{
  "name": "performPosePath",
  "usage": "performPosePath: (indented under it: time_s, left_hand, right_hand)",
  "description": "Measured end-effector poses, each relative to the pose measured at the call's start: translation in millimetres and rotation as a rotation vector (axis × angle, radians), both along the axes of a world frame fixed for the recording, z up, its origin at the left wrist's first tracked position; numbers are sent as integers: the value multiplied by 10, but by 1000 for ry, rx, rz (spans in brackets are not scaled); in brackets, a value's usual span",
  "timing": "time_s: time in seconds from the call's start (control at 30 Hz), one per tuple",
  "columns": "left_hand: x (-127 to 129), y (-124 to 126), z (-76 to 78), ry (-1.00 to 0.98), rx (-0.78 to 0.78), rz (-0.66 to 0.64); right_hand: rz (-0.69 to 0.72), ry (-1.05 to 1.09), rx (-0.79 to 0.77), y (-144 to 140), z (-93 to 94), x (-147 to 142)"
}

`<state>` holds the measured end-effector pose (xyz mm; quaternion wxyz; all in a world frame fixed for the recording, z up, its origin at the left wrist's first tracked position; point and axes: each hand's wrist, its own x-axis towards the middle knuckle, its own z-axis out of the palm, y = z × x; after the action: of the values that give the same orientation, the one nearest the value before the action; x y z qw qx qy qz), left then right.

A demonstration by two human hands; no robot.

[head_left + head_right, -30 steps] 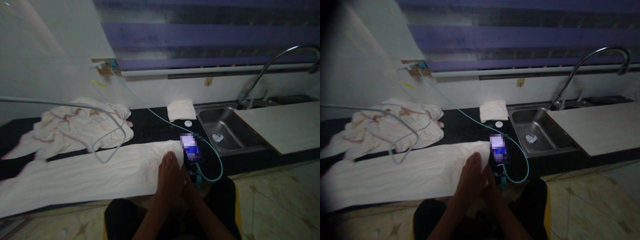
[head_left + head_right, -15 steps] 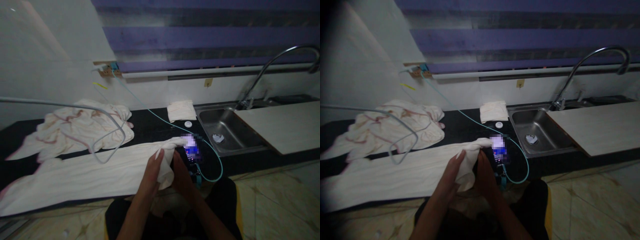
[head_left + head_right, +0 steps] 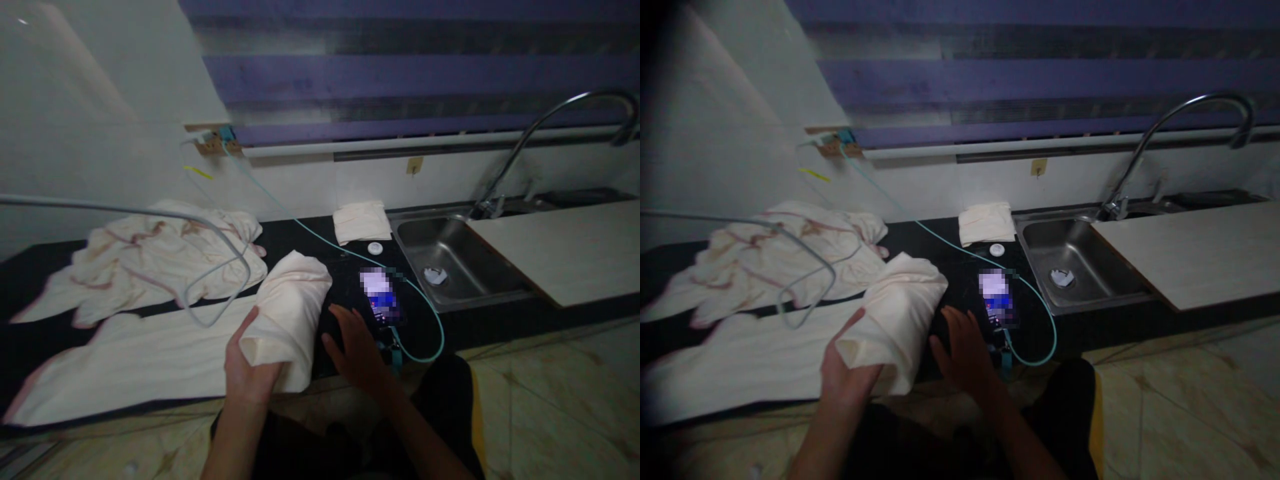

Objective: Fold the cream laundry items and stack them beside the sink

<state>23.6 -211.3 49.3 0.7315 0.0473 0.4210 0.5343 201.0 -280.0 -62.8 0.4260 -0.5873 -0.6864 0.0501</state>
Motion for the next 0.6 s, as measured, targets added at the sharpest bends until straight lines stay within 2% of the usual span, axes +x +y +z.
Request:
performPosePath:
  time_s: [0.07,0.2,0.37,0.5,0.6]
  left_hand:
    - [-106,-25,42,13,-33,76]
    - [-260,-91,35,-7,31,164]
    - [-382,-143,-153,26,-9,257]
    - [-464,-146,-316,-12,-39,264]
    - [-492,-164,-364,-20,-41,257]
  right_hand:
    - [-1,-5,-8,-4,11,-4]
    - [-9,-9,-13,0,19,-10]
    - [-10,-15,-16,8,19,-7]
    - [-2,-18,-9,7,15,0]
    - [0,-20,-3,7,14,1]
